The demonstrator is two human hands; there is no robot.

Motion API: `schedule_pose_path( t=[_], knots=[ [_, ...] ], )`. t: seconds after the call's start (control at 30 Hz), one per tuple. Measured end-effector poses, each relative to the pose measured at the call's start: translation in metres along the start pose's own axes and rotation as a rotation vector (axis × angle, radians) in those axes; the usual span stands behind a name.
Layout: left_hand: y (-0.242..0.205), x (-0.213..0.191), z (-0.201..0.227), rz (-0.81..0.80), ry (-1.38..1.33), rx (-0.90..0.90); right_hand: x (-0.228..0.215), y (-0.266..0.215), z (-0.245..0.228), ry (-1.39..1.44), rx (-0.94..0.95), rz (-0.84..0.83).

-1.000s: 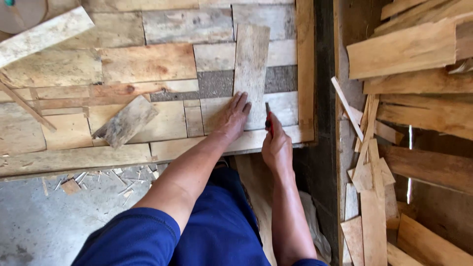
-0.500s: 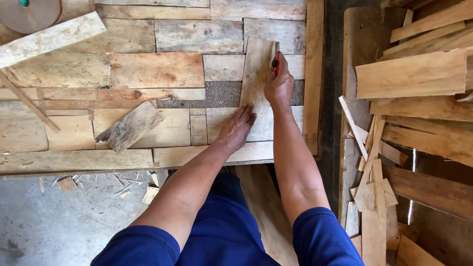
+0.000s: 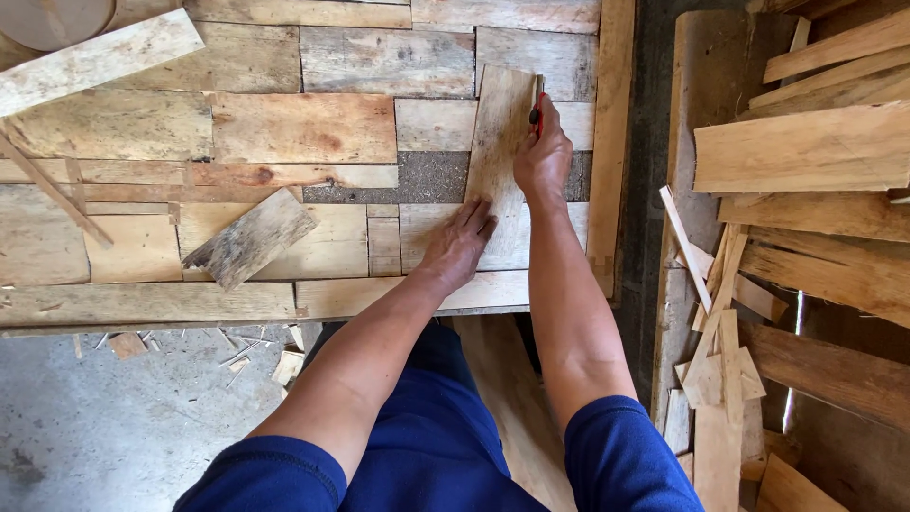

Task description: Fitting and trimming small pieces of wood to create a mosaic-like pattern on a larger surface.

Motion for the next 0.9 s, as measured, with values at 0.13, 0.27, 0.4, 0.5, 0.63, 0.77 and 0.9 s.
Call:
schedule_pose_path(
  t=[0.13,0.27,0.4,0.5,0.63,0.77,0.9],
  knots=[
    [0.004,0.007,0.0,-0.042,0.053,-0.03,0.001,0.003,-0.011,0.053,0.35,-0.193],
    [0.002,0.004,0.0,-0.042,0.048,-0.026,0.011,0.002,0.003,-0.014,0.22,-0.141],
    [0.003,0.009,-0.002,-0.027,0.038,-0.017,0.01,0.003,0.004,-0.04,0.173,-0.137],
    [0.002,0.007,-0.001,-0.008,0.022,-0.015,0.001,0.005,-0.013,-0.063,0.246,-0.185],
    [0.003,0.012,-0.002,0.047,0.045,0.003,-0.02,0.01,-0.052,-0.096,0.513,-0.383],
    [0.0,0.012,0.0,-0.004,0.03,-0.009,-0.003,0.014,-0.011,-0.138,0.205,-0.205],
    [-0.001,0.011,0.0,-0.009,0.007,-0.005,-0.002,0.013,-0.005,-0.116,0.118,-0.152]
  ],
)
Point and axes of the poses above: each hand's wrist, its own y-axis towards the middle knuckle, its own x-axis out of the palm, z = x × y, the point moved 6 cm from there along y, towards the middle knuckle, and after that the axes turned 13 degrees about -x, right-handed, at the moved point
